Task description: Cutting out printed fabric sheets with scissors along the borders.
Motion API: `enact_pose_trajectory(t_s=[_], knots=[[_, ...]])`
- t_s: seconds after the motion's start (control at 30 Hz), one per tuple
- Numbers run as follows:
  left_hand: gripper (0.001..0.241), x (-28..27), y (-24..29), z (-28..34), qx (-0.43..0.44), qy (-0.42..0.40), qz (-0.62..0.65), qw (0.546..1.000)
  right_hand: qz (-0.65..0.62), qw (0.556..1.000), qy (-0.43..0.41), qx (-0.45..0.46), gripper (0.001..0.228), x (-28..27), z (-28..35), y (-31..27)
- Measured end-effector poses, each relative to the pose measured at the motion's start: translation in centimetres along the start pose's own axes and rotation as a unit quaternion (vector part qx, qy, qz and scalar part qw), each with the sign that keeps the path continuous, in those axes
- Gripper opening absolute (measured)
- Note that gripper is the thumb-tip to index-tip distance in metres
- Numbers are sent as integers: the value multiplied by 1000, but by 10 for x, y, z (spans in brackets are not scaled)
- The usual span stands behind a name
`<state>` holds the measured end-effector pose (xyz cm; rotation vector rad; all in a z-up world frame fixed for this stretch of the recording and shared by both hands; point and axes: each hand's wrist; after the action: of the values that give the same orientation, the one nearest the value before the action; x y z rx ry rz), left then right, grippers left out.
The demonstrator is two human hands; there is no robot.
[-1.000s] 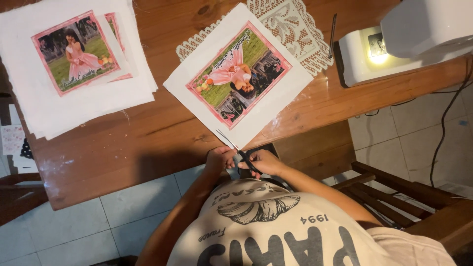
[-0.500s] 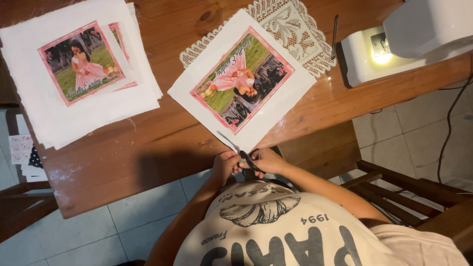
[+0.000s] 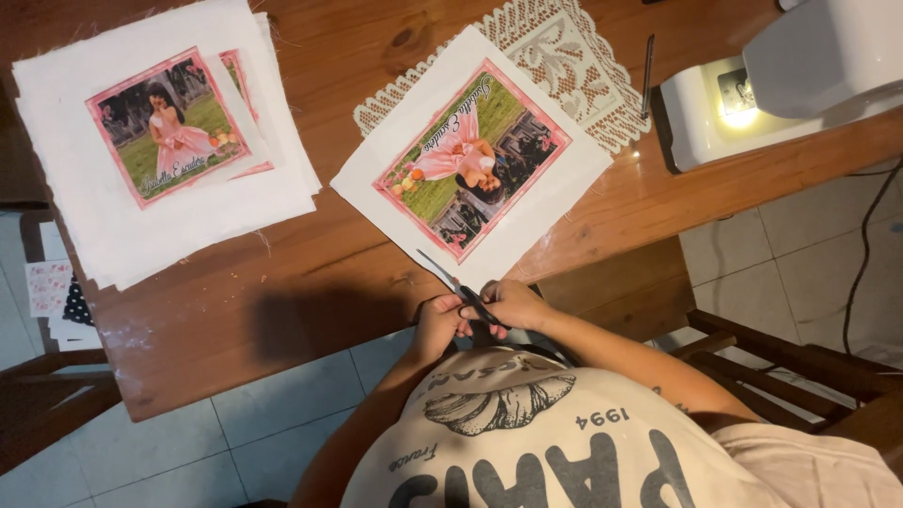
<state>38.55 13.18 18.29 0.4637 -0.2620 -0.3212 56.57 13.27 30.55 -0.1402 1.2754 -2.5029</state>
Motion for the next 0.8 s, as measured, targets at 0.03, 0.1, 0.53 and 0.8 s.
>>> enact_pose_trajectory(t_s=[0.03, 0.1, 0.53, 0.8], knots=[[10, 0, 1, 1, 1, 0, 1, 1000, 1, 1000, 0, 0, 29, 0, -3, 1], [10, -1, 1, 3, 10, 1, 7, 1000, 7, 1000, -7, -12, 23, 1, -7, 2], [18, -5, -12, -15, 18, 39, -60, 997, 14, 1000, 3, -15, 25, 5, -18, -15], [40, -2, -13, -15, 16, 24, -27, 999, 13, 1000, -2, -8, 33, 8, -43, -7]])
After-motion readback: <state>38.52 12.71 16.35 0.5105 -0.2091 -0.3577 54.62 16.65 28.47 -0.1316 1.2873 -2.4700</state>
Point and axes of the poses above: each hand's wrist, its own z-axis away from the middle knuckle, its own x-axis out of the palm, y = z × x, and after that the axes turned 15 degrees about -x, right-handed
